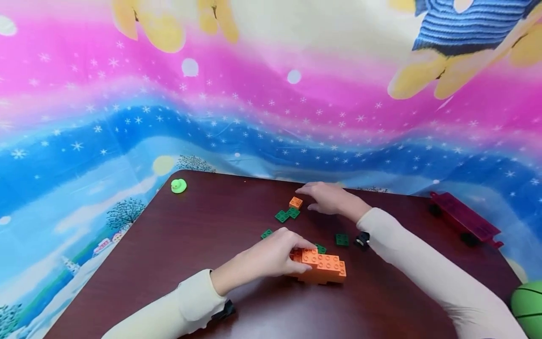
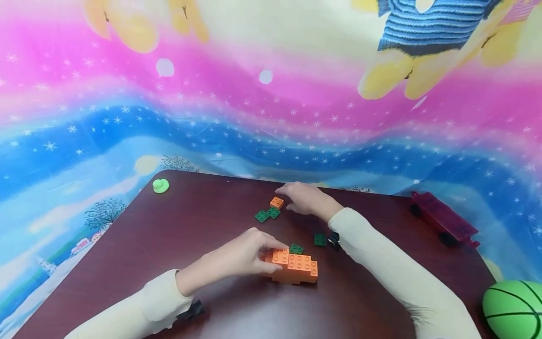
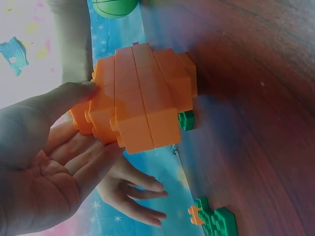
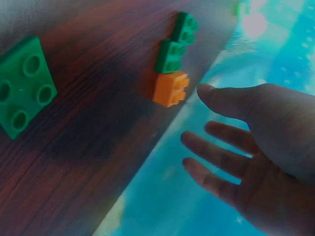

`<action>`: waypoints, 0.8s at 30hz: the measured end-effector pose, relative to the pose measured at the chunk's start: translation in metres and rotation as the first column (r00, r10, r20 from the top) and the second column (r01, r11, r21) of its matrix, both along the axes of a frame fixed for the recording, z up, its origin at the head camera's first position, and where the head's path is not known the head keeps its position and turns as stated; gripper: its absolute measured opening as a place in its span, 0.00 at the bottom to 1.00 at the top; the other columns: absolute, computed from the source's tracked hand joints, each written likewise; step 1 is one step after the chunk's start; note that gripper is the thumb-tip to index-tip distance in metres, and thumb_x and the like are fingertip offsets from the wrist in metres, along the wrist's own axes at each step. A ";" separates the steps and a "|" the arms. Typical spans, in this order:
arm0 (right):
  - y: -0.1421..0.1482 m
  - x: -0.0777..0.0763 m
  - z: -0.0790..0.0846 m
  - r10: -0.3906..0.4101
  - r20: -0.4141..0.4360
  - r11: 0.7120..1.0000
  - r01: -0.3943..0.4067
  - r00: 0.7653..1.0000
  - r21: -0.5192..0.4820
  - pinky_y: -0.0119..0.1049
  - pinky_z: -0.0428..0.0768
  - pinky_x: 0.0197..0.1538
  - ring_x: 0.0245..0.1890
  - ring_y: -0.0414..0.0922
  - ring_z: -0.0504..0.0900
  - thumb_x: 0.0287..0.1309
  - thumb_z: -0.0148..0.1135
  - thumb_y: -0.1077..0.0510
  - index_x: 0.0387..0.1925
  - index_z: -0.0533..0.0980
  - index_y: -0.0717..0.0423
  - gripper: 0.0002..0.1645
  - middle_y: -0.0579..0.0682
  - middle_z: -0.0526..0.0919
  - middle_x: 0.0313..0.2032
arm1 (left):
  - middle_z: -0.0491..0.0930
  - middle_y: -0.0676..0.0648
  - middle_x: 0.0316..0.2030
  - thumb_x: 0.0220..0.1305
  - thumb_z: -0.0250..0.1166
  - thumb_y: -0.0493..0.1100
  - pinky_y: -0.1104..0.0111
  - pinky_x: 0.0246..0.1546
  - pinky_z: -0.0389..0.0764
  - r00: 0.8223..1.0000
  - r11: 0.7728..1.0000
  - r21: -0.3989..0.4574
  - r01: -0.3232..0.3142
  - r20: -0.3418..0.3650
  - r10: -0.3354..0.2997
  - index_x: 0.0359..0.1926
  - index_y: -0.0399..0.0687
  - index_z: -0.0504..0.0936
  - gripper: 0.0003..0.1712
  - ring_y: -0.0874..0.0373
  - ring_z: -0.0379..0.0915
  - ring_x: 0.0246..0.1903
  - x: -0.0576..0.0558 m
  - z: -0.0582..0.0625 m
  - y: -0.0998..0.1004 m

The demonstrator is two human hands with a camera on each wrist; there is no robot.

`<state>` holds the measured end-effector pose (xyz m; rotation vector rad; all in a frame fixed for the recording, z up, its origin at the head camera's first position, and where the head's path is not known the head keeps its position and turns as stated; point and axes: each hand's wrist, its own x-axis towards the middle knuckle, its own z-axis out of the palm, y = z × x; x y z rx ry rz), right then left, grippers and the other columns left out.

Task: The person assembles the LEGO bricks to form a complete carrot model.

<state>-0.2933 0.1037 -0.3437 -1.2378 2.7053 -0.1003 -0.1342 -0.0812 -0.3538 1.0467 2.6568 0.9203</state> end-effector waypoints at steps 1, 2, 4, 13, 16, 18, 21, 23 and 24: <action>-0.004 -0.003 -0.005 0.009 -0.001 1.000 -0.009 1.000 0.015 0.54 0.79 0.64 0.69 0.58 0.75 0.68 0.66 0.60 0.72 0.71 0.54 0.33 0.59 0.74 0.70 | 0.90 0.50 0.49 0.62 0.75 0.46 0.79 0.37 0.78 1.000 1.000 -0.007 -0.001 0.000 0.001 0.56 0.48 0.88 0.21 0.72 0.80 0.37 0.001 0.000 -0.001; -0.008 -0.006 -0.008 0.011 0.003 1.000 -0.011 1.000 0.026 0.55 0.77 0.66 0.70 0.59 0.73 0.68 0.65 0.62 0.73 0.70 0.53 0.33 0.59 0.73 0.71 | 0.90 0.51 0.49 0.62 0.75 0.46 0.80 0.38 0.78 1.000 1.000 -0.010 -0.004 0.001 0.004 0.56 0.48 0.88 0.21 0.72 0.81 0.39 0.001 0.000 -0.001; -0.015 -0.011 -0.014 0.020 0.011 0.999 -0.021 1.000 0.042 0.54 0.77 0.67 0.72 0.58 0.72 0.69 0.63 0.65 0.73 0.70 0.53 0.33 0.59 0.71 0.73 | 0.90 0.51 0.49 0.62 0.75 0.46 0.80 0.38 0.78 1.000 1.000 -0.004 -0.001 -0.002 0.001 0.56 0.48 0.88 0.21 0.72 0.81 0.39 0.001 0.000 -0.002; -0.037 -0.028 -0.035 0.056 0.032 0.987 -0.060 0.998 0.148 0.47 0.81 0.63 0.60 0.51 0.82 0.66 0.62 0.69 0.62 0.80 0.55 0.24 0.54 0.84 0.59 | 0.90 0.52 0.47 0.62 0.75 0.46 0.81 0.34 0.74 1.000 1.000 -0.009 -0.001 -0.001 0.001 0.55 0.49 0.88 0.20 0.73 0.76 0.34 0.002 0.001 -0.001; -0.036 -0.032 -0.041 0.041 0.020 0.986 -0.043 0.999 0.158 0.45 0.83 0.58 0.53 0.49 0.84 0.66 0.65 0.65 0.58 0.83 0.54 0.20 0.54 0.86 0.52 | 0.90 0.52 0.47 0.63 0.74 0.46 0.82 0.34 0.74 1.000 1.000 -0.013 0.003 -0.003 -0.003 0.55 0.48 0.88 0.20 0.74 0.76 0.35 0.002 0.002 0.000; -0.033 -0.034 -0.044 0.042 0.009 0.987 -0.043 0.999 0.158 0.44 0.84 0.55 0.49 0.48 0.84 0.66 0.68 0.61 0.55 0.84 0.54 0.16 0.53 0.86 0.49 | 0.90 0.52 0.47 0.63 0.74 0.47 0.82 0.35 0.74 1.000 1.000 -0.014 0.004 0.003 -0.004 0.56 0.49 0.88 0.20 0.74 0.76 0.35 0.002 0.002 0.001; -0.026 -0.036 -0.043 0.048 0.020 0.992 -0.050 0.999 0.115 0.41 0.85 0.51 0.44 0.46 0.84 0.65 0.69 0.58 0.52 0.84 0.56 0.15 0.52 0.87 0.46 | 0.90 0.52 0.48 0.63 0.74 0.47 0.82 0.35 0.75 1.000 1.000 -0.011 0.005 0.011 -0.004 0.56 0.48 0.88 0.21 0.74 0.77 0.36 0.002 0.001 0.000; -0.021 -0.035 -0.039 0.058 0.025 0.996 -0.060 0.998 0.070 0.41 0.85 0.49 0.43 0.45 0.84 0.65 0.70 0.57 0.51 0.84 0.57 0.15 0.52 0.87 0.45 | 0.90 0.51 0.49 0.63 0.74 0.47 0.82 0.36 0.75 1.000 1.000 -0.007 0.004 0.009 -0.004 0.56 0.48 0.88 0.21 0.74 0.77 0.36 0.002 0.001 -0.001; -0.018 -0.034 -0.036 0.066 0.023 0.997 -0.067 0.998 0.042 0.41 0.84 0.49 0.43 0.45 0.84 0.65 0.70 0.56 0.51 0.84 0.57 0.16 0.53 0.87 0.45 | 0.90 0.51 0.49 0.63 0.74 0.46 0.82 0.36 0.75 1.000 1.000 -0.005 0.005 0.006 -0.005 0.57 0.47 0.88 0.21 0.74 0.78 0.36 0.002 0.000 -0.002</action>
